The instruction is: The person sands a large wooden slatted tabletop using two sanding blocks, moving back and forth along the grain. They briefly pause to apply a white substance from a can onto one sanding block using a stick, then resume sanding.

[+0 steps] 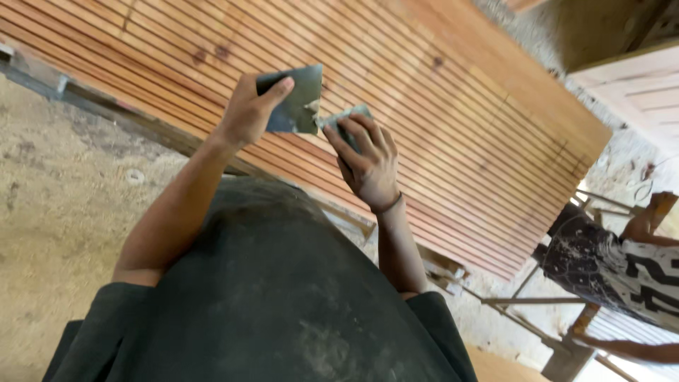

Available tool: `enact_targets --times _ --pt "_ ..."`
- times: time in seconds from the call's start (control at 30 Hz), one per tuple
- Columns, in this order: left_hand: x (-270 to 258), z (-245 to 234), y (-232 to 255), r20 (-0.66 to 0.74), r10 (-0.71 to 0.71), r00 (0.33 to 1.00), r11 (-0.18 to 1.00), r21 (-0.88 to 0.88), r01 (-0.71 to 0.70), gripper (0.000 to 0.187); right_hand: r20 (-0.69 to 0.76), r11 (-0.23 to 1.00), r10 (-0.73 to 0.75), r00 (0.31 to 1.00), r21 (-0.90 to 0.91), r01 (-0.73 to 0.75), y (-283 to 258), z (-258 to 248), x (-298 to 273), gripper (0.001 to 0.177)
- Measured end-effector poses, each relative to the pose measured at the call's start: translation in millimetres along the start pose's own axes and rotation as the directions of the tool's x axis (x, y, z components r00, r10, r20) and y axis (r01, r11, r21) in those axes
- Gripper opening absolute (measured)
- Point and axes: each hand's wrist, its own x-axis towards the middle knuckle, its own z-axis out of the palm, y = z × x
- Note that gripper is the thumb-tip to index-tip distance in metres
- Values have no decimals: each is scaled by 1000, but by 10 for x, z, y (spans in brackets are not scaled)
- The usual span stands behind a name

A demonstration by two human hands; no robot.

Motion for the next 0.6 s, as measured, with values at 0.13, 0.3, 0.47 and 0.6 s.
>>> enact_targets --times 0.13,0.3,0.47,0.6 --pt "230 -71 -8 -2 32 999 997 64 -31 47 23 998 66 998 21 -67 81 105 139 41" --pt "516 -208 -410 -2 -69 998 977 -204 67 35 160 969 191 969 127 -212 211 408 144 41" --pt "1315 -705 -998 -170 -226 959 806 -586 86 30 272 567 510 816 607 -557 519 1206 161 41" --pt "1935 -1464 -1667 180 -266 947 525 -797 299 36 387 -240 745 543 915 -324 847 2025 55 37"
